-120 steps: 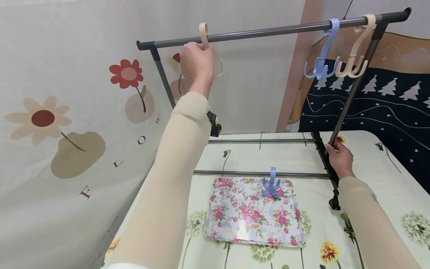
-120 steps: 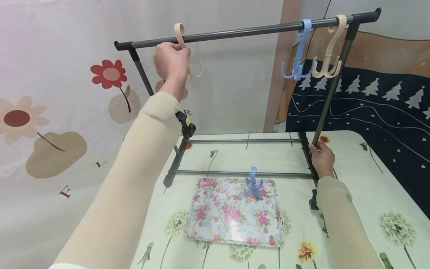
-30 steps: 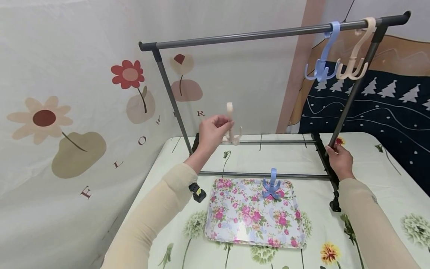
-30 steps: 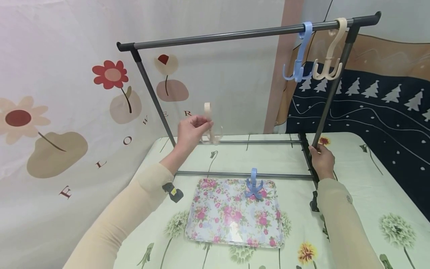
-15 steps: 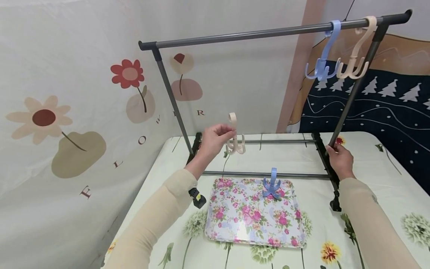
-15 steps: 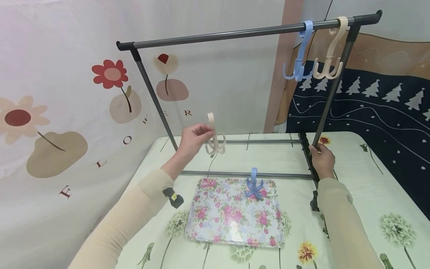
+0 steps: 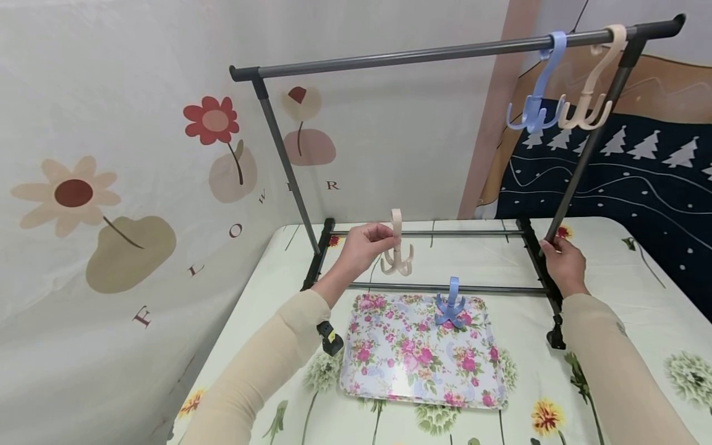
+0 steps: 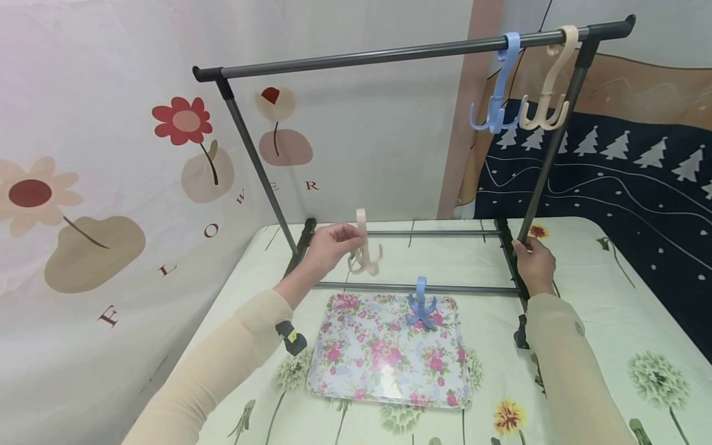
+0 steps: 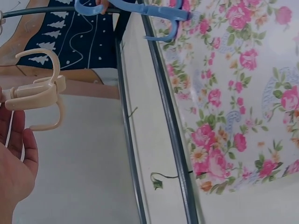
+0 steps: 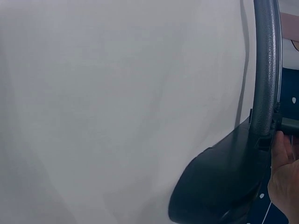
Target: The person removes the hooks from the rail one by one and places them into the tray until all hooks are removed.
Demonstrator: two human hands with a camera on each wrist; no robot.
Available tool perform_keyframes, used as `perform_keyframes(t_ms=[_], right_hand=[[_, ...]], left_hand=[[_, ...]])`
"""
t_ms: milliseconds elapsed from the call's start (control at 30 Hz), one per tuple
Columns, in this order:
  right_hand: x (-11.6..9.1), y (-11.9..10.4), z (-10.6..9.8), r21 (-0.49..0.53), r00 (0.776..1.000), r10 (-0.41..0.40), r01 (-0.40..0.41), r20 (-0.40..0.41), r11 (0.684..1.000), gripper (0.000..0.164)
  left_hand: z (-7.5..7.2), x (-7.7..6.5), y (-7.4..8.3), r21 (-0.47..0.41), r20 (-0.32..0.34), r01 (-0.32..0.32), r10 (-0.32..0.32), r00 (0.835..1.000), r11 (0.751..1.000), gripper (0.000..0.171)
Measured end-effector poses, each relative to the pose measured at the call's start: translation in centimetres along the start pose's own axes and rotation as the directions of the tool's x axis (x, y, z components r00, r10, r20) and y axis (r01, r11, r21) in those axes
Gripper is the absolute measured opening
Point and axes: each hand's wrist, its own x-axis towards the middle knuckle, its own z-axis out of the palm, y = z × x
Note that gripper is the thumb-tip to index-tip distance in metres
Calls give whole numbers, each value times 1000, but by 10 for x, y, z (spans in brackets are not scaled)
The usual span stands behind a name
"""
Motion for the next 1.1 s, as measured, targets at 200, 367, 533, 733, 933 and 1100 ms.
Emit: perform_keyframes(t_ms=[200, 367, 533, 733, 933, 1100], right_hand=[[1, 0, 0, -3, 1000, 17, -17, 9, 1000, 51], [1, 1, 1, 4, 1000, 23, -23, 5, 1000, 50], [0, 1, 1, 9, 999, 33, -33, 5, 999, 50], [-1, -1, 1, -1, 1000, 30, -30, 9, 1000, 50], [-2, -1, 0, 0, 1000, 20, -20, 12, 1000, 49], [-2, -1, 0, 7, 1000, 21, -21, 13, 1000, 49]], left_hand=[[6, -5, -13, 28, 54, 25, -26, 998, 999, 12], [11, -10, -22, 46, 88, 63, -67, 994, 997, 12], [14, -16, -31, 82, 113, 98, -107, 988, 992, 13], [17, -22, -41, 105, 134, 122, -135, 982, 987, 14], [20, -26, -52, 102, 147, 157, -171, 974, 982, 12], [22, -28, -58, 134, 153, 163, -183, 971, 977, 10]])
